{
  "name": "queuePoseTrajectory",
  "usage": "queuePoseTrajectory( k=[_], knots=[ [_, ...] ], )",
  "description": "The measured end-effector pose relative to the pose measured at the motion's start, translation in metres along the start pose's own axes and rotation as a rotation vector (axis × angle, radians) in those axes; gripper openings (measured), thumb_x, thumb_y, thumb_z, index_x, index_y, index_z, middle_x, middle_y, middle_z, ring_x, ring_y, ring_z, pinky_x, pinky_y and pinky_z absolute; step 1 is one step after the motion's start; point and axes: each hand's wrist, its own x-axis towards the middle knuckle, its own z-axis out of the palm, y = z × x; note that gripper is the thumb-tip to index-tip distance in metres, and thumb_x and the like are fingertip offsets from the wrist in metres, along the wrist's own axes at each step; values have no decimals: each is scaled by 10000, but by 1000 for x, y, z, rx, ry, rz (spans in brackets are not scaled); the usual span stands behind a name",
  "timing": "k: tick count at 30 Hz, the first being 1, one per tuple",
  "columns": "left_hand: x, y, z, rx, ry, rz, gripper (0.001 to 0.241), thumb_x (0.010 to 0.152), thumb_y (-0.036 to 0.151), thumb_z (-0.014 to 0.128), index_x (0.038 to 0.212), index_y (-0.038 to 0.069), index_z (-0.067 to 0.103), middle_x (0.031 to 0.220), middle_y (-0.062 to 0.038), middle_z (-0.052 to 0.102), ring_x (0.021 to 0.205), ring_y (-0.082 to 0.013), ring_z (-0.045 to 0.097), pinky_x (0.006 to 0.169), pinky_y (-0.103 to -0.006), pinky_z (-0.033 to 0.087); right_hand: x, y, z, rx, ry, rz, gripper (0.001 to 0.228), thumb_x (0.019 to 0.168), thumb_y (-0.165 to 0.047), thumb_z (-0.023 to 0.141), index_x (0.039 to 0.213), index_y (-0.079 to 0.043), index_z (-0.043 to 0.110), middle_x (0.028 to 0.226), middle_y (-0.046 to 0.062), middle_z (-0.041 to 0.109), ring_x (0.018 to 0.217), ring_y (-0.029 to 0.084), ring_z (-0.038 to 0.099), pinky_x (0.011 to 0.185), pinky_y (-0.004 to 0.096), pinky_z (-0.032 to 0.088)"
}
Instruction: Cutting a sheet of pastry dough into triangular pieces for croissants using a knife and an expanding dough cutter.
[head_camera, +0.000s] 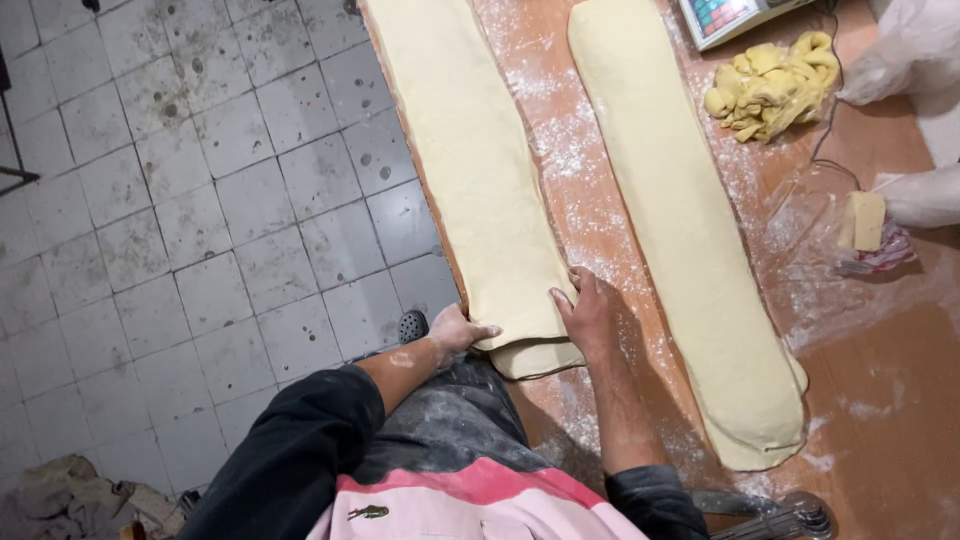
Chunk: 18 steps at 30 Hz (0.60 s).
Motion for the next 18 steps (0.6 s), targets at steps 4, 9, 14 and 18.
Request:
queuePoseTrajectory(
  k=[4, 9, 14, 18],
  knots=[
    [-1, 9, -5, 21, -144, -70, 429, 762, 128, 888, 1130, -22, 726, 972, -122, 783, 774, -204, 744, 623, -323, 595, -6, -5, 2, -93, 88, -75, 472, 961, -305, 697, 1346, -76, 547, 1203, 225, 672, 1063, 414, 681, 856, 499, 560],
    [8, -6, -6, 124, -176, -129, 304, 895, 237, 790, 1041, -22, 724, 838, -123, 764, 631, -179, 720, 538, -306, 592, -11, 23, 12, 17, 280, -51, 322, 1007, -267, 654, 1285, -111, 615, 1205, 187, 699, 1097, 386, 690, 901, 482, 569],
    [23, -8, -17, 221, -264, -153, 387, 973, 351, 708, 925, -28, 776, 761, -106, 764, 562, -162, 700, 532, -309, 579, -5, 16, 12, -65, 242, -90, 354, 1016, -250, 620, 1326, -80, 602, 1193, 226, 674, 1047, 434, 669, 857, 509, 556],
    [-11, 40, -20, 780, -340, -36, 537, 978, 527, 688, 933, 3, 793, 834, -98, 746, 654, -189, 693, 608, -333, 551, -17, 10, 20, -295, 134, 52, 478, 1015, -338, 600, 1435, -123, 524, 1420, 187, 543, 1239, 387, 567, 1020, 539, 503]
  ],
)
